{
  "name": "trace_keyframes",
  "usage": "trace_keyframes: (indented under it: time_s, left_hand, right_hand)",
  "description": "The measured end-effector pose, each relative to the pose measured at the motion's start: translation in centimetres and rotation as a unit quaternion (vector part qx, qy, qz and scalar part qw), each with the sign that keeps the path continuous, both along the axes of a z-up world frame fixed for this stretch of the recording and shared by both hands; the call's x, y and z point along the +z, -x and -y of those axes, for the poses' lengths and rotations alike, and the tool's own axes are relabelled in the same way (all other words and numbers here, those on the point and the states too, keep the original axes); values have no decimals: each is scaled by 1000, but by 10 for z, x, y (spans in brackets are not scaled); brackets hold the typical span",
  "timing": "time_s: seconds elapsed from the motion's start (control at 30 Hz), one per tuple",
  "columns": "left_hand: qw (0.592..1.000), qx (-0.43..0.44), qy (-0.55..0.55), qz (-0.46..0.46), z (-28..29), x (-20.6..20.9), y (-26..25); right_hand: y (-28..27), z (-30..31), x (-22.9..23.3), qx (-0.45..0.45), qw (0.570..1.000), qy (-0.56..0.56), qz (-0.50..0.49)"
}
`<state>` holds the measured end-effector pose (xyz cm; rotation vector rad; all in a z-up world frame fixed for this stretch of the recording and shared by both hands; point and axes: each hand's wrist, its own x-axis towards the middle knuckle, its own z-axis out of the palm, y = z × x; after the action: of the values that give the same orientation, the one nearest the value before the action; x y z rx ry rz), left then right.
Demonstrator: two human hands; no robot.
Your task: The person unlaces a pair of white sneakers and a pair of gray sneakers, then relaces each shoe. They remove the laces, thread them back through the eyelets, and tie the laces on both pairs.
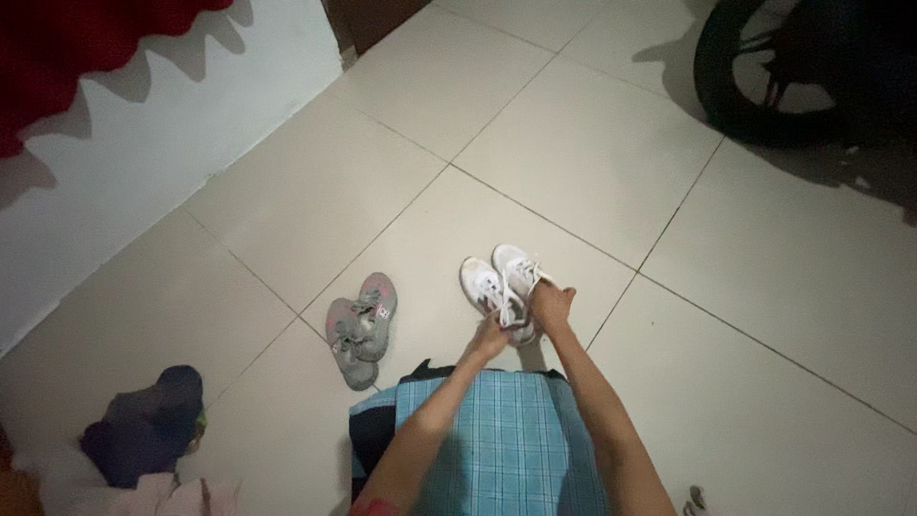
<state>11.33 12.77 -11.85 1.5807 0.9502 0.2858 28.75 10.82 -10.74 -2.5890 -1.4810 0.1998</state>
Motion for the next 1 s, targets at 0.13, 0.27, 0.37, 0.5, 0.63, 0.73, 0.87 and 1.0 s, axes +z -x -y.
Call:
trace_keyframes:
  time_s: [0.13, 0.27, 0.37, 0.5, 0.63, 0.73, 0.87, 1.0]
  left_hand:
    - [983, -21, 42, 176, -22, -7, -12]
    - [999, 9, -43, -2, -23, -11, 11]
    - [975, 59, -195, -89, -18, -7, 53]
    - [876, 175, -440, -92, -4, 4, 149]
    - [811, 305, -465, -183, 5, 19, 236]
    - [841, 290, -369, -271, 5, 20, 274]
    - [858, 242, -393, -226, -2, 22, 287]
    - [846, 220, -356, -330, -17, 27, 283]
  right_hand:
    - [-14, -9, 5, 5, 996, -79, -39]
    - [2, 2, 13, 7, 990, -133, 41]
    - [31, 2, 19, 29, 958, -247, 141]
    - [113, -14, 15, 158, 968, -158, -113]
    - [224, -30, 6, 309, 907, -190, -215]
    - [290, -44, 2, 356, 902, -128, -207]
    - [326, -54, 7, 389, 874, -109, -269]
    - [327, -50, 10, 311, 926, -88, -196]
